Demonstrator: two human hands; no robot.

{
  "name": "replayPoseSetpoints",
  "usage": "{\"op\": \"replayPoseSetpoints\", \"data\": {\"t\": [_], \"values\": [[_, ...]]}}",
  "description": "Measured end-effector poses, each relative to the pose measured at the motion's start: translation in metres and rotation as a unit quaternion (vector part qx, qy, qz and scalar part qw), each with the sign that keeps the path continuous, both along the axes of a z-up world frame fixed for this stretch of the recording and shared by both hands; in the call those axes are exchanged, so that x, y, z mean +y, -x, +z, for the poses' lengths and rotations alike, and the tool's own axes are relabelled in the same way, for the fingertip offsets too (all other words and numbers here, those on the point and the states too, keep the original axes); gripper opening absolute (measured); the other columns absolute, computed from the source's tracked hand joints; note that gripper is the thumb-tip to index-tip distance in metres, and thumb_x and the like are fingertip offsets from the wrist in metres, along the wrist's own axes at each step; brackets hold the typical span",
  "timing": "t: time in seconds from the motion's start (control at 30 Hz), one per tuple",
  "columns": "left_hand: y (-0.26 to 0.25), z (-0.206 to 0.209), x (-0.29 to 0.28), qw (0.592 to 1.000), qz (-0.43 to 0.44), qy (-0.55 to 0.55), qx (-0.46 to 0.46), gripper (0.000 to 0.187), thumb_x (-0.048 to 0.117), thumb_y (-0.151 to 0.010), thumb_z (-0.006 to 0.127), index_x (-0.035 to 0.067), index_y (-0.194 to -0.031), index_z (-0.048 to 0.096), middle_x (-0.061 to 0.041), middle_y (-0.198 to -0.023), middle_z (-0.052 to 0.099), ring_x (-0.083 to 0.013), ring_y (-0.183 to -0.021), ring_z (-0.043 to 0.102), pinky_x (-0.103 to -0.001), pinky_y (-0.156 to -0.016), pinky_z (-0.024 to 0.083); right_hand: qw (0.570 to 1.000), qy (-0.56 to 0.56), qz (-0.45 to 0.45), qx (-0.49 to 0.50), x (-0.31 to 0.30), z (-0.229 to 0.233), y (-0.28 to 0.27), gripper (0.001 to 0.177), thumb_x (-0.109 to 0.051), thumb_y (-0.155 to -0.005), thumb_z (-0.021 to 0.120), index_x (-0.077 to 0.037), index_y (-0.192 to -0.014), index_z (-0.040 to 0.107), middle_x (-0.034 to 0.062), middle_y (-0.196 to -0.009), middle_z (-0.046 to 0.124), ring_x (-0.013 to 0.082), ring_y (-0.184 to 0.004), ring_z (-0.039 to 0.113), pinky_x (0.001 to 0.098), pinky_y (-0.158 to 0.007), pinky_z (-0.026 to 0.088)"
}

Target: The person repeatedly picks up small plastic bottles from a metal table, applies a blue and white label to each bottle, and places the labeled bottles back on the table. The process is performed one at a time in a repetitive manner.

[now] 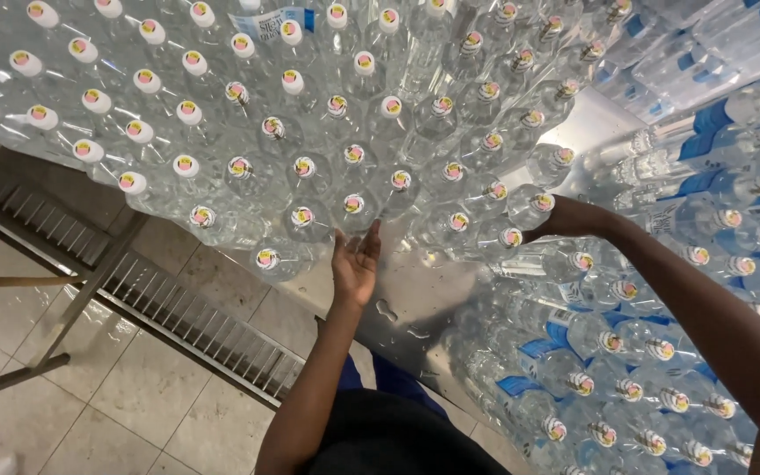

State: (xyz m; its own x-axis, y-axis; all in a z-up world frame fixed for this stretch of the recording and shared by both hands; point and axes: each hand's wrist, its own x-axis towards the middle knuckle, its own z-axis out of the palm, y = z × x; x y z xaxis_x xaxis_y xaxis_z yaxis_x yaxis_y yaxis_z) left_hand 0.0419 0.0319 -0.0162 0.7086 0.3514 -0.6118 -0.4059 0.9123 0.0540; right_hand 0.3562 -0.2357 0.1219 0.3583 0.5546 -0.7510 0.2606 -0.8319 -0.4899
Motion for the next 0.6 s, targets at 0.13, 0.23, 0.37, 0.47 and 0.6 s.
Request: {"op": "replayPoseSetpoints", "data": {"t": [0.13, 0.23, 0.37, 0.47, 0.6], "values": [[-0.004, 0.004, -0.007, 1.0, 0.016, 0.003, -0.004, 0.041, 0.046, -0.107, 0.069, 0.006, -0.1, 0.06, -0.025, -0.146, 0.068, -0.032, -0.135, 0.068, -0.038, -0.114, 0.061, 1.0, -0.016, -0.006, 0.007, 0.01, 0.016, 0.001, 0.078, -0.037, -0.072, 0.104, -0.002, -0.136, 0.077, 0.0196, -0.133, 0.081, 0.0404, -0.131, 0.071, 0.0534, -0.12, 0.05], [-0.015, -0.028, -0.004, 1.0, 0.013, -0.023, -0.017, 0.049, 0.051, -0.11, 0.06, 0.004, -0.119, 0.05, -0.027, -0.152, 0.062, -0.0355, -0.138, 0.064, -0.042, -0.12, 0.058, 1.0, -0.02, -0.004, 0.007, 0.015, 0.019, -0.001, 0.079, -0.036, -0.072, 0.103, 0.0, -0.137, 0.076, 0.0223, -0.134, 0.08, 0.0437, -0.131, 0.071, 0.0557, -0.12, 0.05], [-0.022, -0.051, -0.01, 0.991, -0.038, -0.122, 0.04, 0.078, 0.072, -0.105, 0.047, 0.011, -0.151, 0.03, -0.01, -0.166, 0.054, -0.0228, -0.151, 0.052, -0.04, -0.129, 0.045, 1.0, -0.025, 0.009, 0.015, 0.02, 0.026, 0.004, 0.079, -0.036, -0.071, 0.103, 0.0, -0.136, 0.076, 0.0227, -0.132, 0.081, 0.0441, -0.129, 0.072, 0.0558, -0.119, 0.051], [-0.038, -0.022, -0.01, 0.99, -0.042, -0.126, 0.049, 0.102, 0.082, -0.1, 0.041, 0.014, -0.166, 0.005, -0.007, -0.174, 0.044, -0.0239, -0.158, 0.043, -0.043, -0.133, 0.039, 0.999, -0.039, 0.012, 0.009, 0.028, 0.031, 0.007, 0.08, -0.037, -0.073, 0.102, 0.002, -0.137, 0.075, 0.0249, -0.132, 0.081, 0.0462, -0.128, 0.072, 0.0576, -0.118, 0.051], [-0.028, -0.011, -0.023, 0.989, -0.049, -0.139, 0.017, 0.12, 0.089, -0.096, 0.041, 0.021, -0.172, -0.023, -0.007, -0.179, 0.029, -0.0296, -0.162, 0.034, -0.048, -0.132, 0.041, 0.999, -0.039, 0.006, 0.007, 0.01, -0.001, 0.001, 0.076, -0.039, -0.075, 0.102, -0.002, -0.137, 0.076, 0.0191, -0.132, 0.081, 0.0399, -0.127, 0.073, 0.0535, -0.118, 0.052]]}}
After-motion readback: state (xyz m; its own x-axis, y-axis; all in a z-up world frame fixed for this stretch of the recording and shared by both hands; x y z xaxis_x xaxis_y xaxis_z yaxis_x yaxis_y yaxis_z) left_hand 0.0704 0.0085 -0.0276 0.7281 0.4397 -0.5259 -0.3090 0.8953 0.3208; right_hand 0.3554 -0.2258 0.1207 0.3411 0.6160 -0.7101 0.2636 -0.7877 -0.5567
